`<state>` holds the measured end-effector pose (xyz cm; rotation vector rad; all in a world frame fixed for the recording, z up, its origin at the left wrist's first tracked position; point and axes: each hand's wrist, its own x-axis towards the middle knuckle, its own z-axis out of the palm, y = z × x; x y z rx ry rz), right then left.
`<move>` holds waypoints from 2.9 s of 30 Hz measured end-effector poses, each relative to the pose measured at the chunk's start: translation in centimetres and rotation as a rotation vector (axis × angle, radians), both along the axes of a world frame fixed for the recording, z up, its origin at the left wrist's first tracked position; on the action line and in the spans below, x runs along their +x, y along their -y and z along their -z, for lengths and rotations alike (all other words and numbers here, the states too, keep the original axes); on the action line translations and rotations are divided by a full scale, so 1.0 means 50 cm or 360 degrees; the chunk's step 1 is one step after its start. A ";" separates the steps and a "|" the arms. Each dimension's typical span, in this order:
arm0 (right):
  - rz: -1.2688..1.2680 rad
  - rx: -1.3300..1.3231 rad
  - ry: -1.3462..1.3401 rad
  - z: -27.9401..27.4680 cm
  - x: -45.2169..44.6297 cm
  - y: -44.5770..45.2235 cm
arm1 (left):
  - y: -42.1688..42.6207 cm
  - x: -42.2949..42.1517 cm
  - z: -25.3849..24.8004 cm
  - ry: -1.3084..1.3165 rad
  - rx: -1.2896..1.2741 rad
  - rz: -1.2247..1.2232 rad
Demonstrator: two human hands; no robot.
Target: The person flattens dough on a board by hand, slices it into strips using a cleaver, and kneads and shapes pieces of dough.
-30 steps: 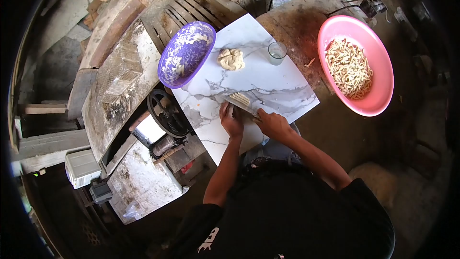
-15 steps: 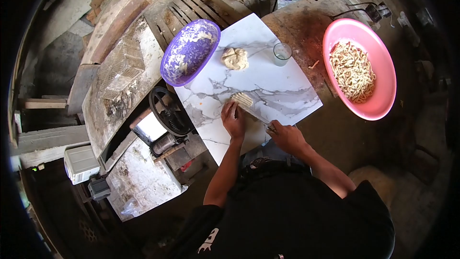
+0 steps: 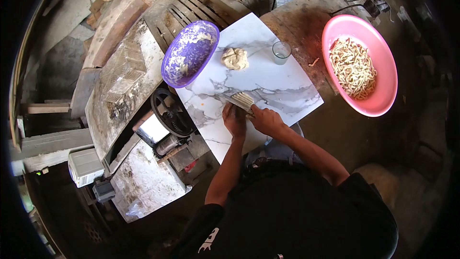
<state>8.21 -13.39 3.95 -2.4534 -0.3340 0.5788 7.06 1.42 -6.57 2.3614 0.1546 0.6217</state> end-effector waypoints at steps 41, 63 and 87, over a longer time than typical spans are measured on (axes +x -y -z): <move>0.0038 -0.0134 -0.0149 -0.032 -0.066 0.065 | -0.009 -0.009 0.004 0.0141 -0.0199 -0.0092; -0.0017 0.0001 0.0068 -0.009 -0.029 -0.016 | -0.031 -0.011 0.009 0.0084 0.0019 -0.0033; 0.0087 0.0036 -0.0104 -0.050 -0.146 0.089 | -0.030 -0.021 -0.010 0.0133 0.0022 -0.0081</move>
